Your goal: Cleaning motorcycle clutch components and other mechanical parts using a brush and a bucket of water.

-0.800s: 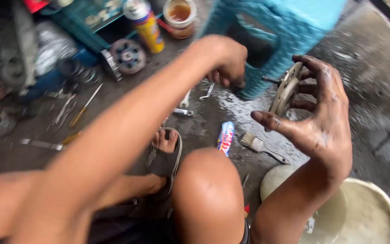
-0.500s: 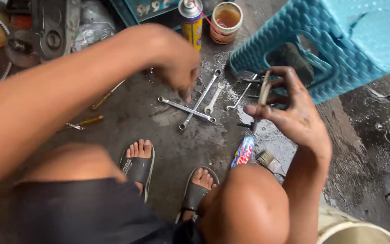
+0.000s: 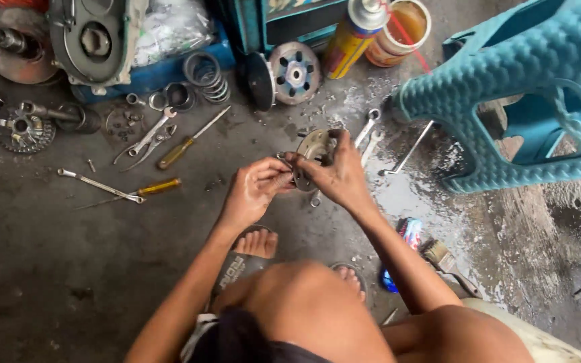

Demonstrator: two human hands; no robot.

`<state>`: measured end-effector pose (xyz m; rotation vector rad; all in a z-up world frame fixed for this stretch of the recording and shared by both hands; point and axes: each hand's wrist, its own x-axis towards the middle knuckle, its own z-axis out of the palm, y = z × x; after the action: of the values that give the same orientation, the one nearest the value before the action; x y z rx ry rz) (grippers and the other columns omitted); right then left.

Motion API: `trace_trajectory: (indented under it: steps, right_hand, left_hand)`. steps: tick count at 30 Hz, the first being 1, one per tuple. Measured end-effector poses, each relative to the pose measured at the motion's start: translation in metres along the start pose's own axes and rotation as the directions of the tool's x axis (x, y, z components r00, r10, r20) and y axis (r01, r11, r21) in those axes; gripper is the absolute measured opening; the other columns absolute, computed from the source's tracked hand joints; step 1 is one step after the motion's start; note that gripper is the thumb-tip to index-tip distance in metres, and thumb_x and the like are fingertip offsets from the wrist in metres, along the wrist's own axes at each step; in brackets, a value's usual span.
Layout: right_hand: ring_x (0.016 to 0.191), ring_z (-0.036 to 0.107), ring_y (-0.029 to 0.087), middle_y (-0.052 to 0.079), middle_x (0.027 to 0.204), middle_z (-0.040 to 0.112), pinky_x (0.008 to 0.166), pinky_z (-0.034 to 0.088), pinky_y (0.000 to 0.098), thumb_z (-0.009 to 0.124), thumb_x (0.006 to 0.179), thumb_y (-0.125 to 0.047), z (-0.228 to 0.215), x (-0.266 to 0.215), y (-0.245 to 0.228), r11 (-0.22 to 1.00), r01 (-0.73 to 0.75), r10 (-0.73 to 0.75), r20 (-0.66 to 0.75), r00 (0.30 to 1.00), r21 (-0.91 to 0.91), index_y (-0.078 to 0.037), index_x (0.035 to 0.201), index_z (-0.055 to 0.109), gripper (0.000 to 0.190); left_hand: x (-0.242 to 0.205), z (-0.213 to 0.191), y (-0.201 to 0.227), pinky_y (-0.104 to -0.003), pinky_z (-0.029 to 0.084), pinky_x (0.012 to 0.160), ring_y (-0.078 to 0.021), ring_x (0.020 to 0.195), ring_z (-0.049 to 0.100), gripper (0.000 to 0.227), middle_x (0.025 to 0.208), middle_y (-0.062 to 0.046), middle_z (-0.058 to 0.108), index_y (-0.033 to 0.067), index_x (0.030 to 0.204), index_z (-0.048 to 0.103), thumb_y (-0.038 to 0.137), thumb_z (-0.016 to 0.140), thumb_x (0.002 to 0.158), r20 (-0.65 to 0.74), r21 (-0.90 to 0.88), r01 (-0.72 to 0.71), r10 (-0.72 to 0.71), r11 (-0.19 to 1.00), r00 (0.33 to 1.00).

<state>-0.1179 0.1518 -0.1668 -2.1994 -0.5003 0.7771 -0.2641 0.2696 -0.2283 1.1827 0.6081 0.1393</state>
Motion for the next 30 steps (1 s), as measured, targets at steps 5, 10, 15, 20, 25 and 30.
trace_trajectory:
  steps: [5, 10, 15, 20, 25, 30]
  right_hand:
    - [0.124, 0.057, 0.056, 0.04, 0.125, 0.058, 0.106, 0.047, 0.0624, 0.082, 0.076, -0.065, 0.061, 0.015, -0.03, 0.991, -0.131, 0.129, 0.064, 0.99, 0.019, 0.003, 0.141, 0.046, 0.1]
    - [0.123, 0.059, 0.052, 0.04, 0.131, 0.05, 0.095, 0.06, 0.0522, 0.078, 0.084, -0.054, 0.091, 0.033, -0.06, 0.815, -0.404, 0.352, 0.2, 0.915, 0.414, 0.004, 0.149, 0.042, 0.094]
    - [0.101, 0.064, 0.036, 0.034, 0.129, 0.048, 0.099, 0.059, 0.0499, 0.078, 0.086, -0.041, 0.114, 0.054, -0.036, 0.654, -0.414, 0.327, 0.256, 0.91, 0.634, 0.012, 0.15, 0.041, 0.091]
    - [0.099, 0.066, 0.035, 0.03, 0.124, 0.049, 0.097, 0.058, 0.0507, 0.073, 0.091, -0.034, 0.121, 0.07, -0.018, 0.574, -0.41, 0.321, 0.265, 0.909, 0.709, 0.014, 0.147, 0.043, 0.08]
    - [0.105, 0.064, 0.04, 0.029, 0.124, 0.047, 0.101, 0.055, 0.0549, 0.071, 0.092, -0.033, 0.111, 0.079, -0.012, 0.526, -0.4, 0.306, 0.272, 0.913, 0.751, 0.016, 0.146, 0.043, 0.078]
    - [0.133, 0.048, 0.057, 0.04, 0.147, 0.036, 0.111, 0.042, 0.062, 0.069, 0.094, -0.035, 0.101, 0.072, -0.008, 0.458, -0.41, 0.233, 0.339, 0.912, 0.789, 0.017, 0.15, 0.036, 0.083]
  left_hand:
    - [0.011, -0.059, -0.021, -0.036, 0.068, 0.073, -0.0233, 0.074, 0.075, 0.022, 0.092, -0.02, 0.074, -0.0005, 0.109, 0.069, 0.014, 0.075, 0.093, -0.15, -0.032, -0.012, 0.007, 0.999, 0.989]
    - [0.038, -0.103, -0.027, -0.036, 0.067, 0.072, -0.0233, 0.074, 0.073, 0.025, 0.097, -0.02, 0.073, 0.0013, 0.115, 0.069, 0.02, 0.07, 0.098, -0.274, -0.036, -0.029, 0.018, 0.999, 0.961]
    - [0.062, -0.129, -0.017, -0.039, 0.066, 0.069, -0.028, 0.084, 0.07, 0.026, 0.105, -0.022, 0.068, 0.0037, 0.118, 0.068, 0.023, 0.064, 0.101, -0.359, 0.079, -0.016, 0.044, 0.997, 0.932]
    - [0.088, -0.14, -0.037, -0.039, 0.066, 0.068, -0.0287, 0.081, 0.07, 0.021, 0.104, -0.023, 0.067, 0.0034, 0.118, 0.068, 0.015, 0.06, 0.102, -0.426, 0.094, 0.061, -0.015, 0.994, 0.905]
    - [0.105, -0.14, -0.06, -0.036, 0.068, 0.065, -0.0224, 0.075, 0.068, 0.019, 0.103, -0.019, 0.068, 0.0064, 0.117, 0.069, 0.014, 0.06, 0.101, -0.468, 0.037, 0.084, -0.057, 0.996, 0.882]
    - [0.104, -0.137, -0.059, -0.038, 0.068, 0.068, -0.0243, 0.075, 0.068, 0.02, 0.103, -0.021, 0.066, 0.0046, 0.119, 0.067, 0.015, 0.06, 0.103, -0.506, 0.045, 0.052, -0.022, 0.998, 0.862]
